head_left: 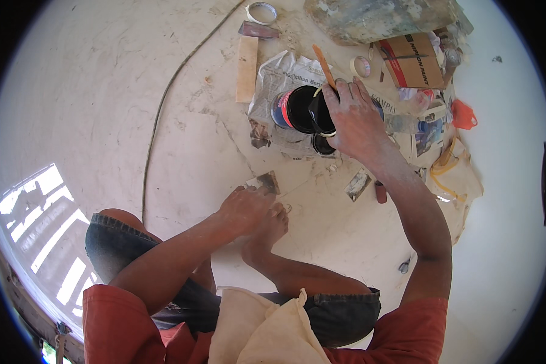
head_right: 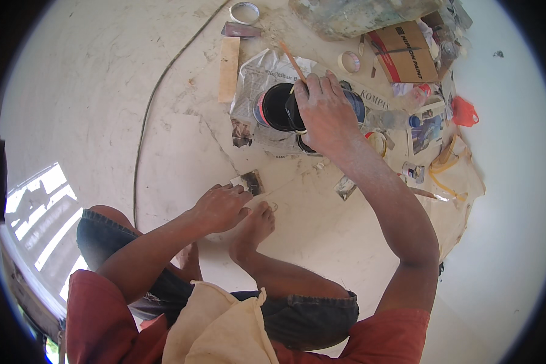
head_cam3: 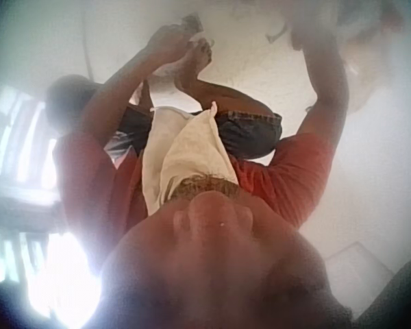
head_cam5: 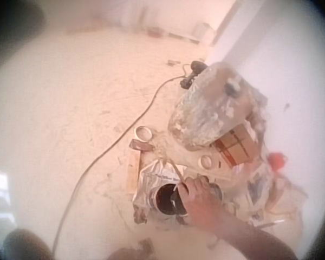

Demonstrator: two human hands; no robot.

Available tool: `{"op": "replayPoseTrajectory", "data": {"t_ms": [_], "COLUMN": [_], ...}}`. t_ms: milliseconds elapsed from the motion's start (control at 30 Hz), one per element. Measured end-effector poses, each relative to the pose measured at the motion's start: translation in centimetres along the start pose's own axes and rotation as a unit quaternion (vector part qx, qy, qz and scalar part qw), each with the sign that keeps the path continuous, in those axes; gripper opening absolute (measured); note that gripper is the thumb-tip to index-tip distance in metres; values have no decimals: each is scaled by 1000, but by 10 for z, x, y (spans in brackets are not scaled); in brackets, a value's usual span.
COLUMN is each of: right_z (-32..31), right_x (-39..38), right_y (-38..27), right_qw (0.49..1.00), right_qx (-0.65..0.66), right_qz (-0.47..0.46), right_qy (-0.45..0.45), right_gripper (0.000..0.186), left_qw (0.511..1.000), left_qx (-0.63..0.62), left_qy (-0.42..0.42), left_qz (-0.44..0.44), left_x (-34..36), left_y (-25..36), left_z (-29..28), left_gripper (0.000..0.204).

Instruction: The person walks through a room under renovation and sits on the floor to mix paint. They pour a liquid from a bottle into a paint can and stir the contents with a wooden stick. The person then pours the mixed paint into a smaller container and continues to stir.

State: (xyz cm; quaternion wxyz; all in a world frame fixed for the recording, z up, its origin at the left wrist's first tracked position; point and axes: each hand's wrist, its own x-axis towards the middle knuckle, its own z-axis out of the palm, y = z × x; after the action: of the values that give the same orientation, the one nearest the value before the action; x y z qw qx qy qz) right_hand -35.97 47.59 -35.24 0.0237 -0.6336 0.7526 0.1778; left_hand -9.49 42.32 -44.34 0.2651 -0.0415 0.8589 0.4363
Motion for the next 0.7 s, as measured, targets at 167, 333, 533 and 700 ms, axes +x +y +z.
{"op": "replayPoseTrajectory", "data": {"t_ms": [167, 333, 533, 700], "right_z": [2, 5, 34, 85], "right_x": [-4, -21, -60, -84], "right_y": [2, 13, 28, 27], "right_qw": [1000, 996, 980, 918], "right_qx": [-4, 69, 152, 304], "right_qz": [4, 41, 86, 167], "right_qy": [6, 32, 98, 192], "right_gripper": [76, 87, 100, 103], "left_qw": [1000, 1000, 1000, 1000], "left_qx": [-2, 0, -3, 7], "left_qy": [-1, 4, 0, -7], "left_qz": [0, 6, -9, -11], "left_x": [1, 1, -3, 2], "left_y": [0, 1, 1, -1], "left_z": [1, 1, -3, 2], "left_gripper": [35, 34, 35, 36]}}
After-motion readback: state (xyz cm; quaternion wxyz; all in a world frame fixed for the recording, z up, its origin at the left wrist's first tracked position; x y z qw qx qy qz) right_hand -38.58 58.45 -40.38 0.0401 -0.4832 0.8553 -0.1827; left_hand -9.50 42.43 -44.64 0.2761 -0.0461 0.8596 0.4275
